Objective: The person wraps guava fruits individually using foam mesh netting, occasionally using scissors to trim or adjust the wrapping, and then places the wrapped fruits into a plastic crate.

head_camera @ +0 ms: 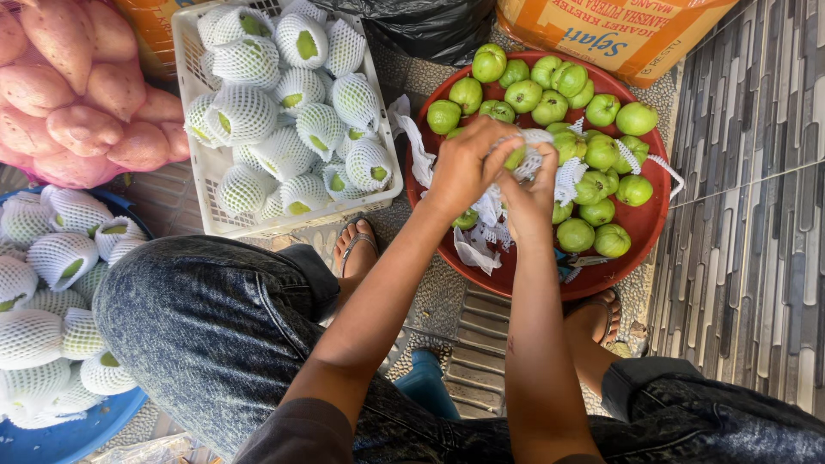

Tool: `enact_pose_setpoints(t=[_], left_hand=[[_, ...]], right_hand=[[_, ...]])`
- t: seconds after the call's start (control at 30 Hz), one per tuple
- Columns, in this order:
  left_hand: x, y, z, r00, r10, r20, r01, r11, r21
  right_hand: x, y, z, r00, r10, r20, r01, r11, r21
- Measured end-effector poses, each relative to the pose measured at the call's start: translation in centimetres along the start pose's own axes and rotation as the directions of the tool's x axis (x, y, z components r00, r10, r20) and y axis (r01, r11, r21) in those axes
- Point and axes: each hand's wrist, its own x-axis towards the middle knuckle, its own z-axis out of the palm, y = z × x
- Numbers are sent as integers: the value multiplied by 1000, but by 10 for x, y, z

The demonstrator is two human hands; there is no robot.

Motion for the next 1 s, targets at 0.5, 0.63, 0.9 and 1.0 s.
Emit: enact_pose_setpoints(t=[0.5,0.63,0.9,1.0], left_hand=[[-2,-23,-11,739,-388,551,657,597,-461],[-12,-34,2,830,-472,298,551,608,-571],[-5,2,0,913,-307,268,407,720,-562],[-7,9,5,956,-207,208,293,714,-636]], right_hand=[[-21,-123,48,954,-269,130,292,749,-594],[-29,-148,51,952,-174,253,303,658,-690],[-14,-91,29,991,-129,37,115,677,-727],[0,-49,2,964,-266,-9,223,825,-520]])
